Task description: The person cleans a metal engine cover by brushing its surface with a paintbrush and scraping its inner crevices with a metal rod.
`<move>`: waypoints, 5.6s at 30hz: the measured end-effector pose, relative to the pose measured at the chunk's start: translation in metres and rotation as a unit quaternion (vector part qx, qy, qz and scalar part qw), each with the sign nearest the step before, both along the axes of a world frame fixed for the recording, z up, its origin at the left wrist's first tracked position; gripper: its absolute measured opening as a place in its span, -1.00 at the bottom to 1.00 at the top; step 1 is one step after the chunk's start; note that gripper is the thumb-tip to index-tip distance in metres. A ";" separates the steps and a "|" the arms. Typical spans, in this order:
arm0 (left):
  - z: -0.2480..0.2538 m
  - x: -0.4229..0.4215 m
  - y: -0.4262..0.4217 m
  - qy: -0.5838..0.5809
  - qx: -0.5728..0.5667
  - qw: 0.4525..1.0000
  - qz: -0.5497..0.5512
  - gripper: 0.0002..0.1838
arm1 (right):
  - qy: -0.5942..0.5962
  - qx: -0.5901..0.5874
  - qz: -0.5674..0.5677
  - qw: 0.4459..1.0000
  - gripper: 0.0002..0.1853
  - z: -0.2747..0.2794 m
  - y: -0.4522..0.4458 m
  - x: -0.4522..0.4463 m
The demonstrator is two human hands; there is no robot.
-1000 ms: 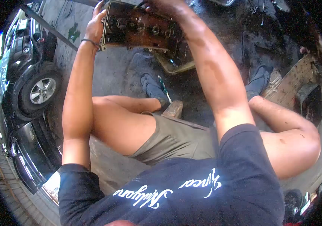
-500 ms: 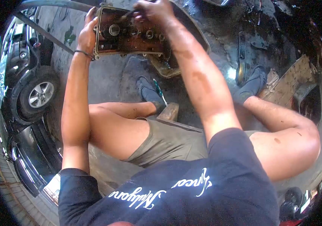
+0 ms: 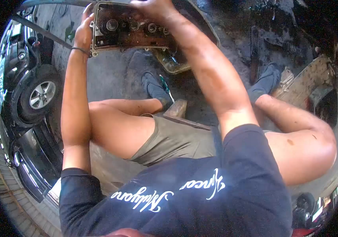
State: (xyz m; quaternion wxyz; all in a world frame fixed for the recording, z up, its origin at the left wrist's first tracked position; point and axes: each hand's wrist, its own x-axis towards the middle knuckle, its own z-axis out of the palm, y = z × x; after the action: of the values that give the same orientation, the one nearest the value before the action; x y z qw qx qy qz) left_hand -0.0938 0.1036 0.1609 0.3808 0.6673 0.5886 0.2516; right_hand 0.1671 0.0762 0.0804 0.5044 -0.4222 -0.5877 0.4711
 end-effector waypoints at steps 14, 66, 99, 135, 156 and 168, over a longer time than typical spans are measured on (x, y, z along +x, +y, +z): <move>0.020 0.009 0.007 -0.206 -0.120 0.970 0.046 -0.39 | -0.446 -0.017 -0.169 0.879 -0.69 -0.152 -0.095 0.042; 0.029 -0.006 0.006 -0.198 -0.176 0.955 0.131 -0.44 | -0.260 -0.096 -0.184 0.943 -0.80 -0.100 -0.119 0.009; 0.015 -0.001 -0.007 -0.204 -0.134 0.962 0.126 -0.51 | 0.586 -0.291 -0.083 0.752 -0.76 0.046 -0.090 -0.100; 0.016 0.062 -0.031 -0.375 -0.124 0.919 0.006 -0.62 | 0.209 -0.156 -0.101 0.960 -0.77 0.005 -0.119 -0.055; 0.001 0.054 -0.028 -0.330 -0.113 0.937 0.023 -0.55 | 0.123 -0.053 -0.135 0.982 -0.77 0.026 -0.113 -0.060; -0.009 0.052 -0.015 -0.366 -0.105 0.925 -0.015 -0.54 | -0.091 0.147 -0.136 0.976 -0.88 0.039 -0.133 -0.050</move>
State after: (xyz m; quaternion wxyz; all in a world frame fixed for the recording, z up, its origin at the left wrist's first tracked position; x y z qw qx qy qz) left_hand -0.0422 0.0884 0.1521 0.6409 0.4940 0.4215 0.4094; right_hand 0.1168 -0.0563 0.1194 0.5642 -0.4606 -0.6315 0.2661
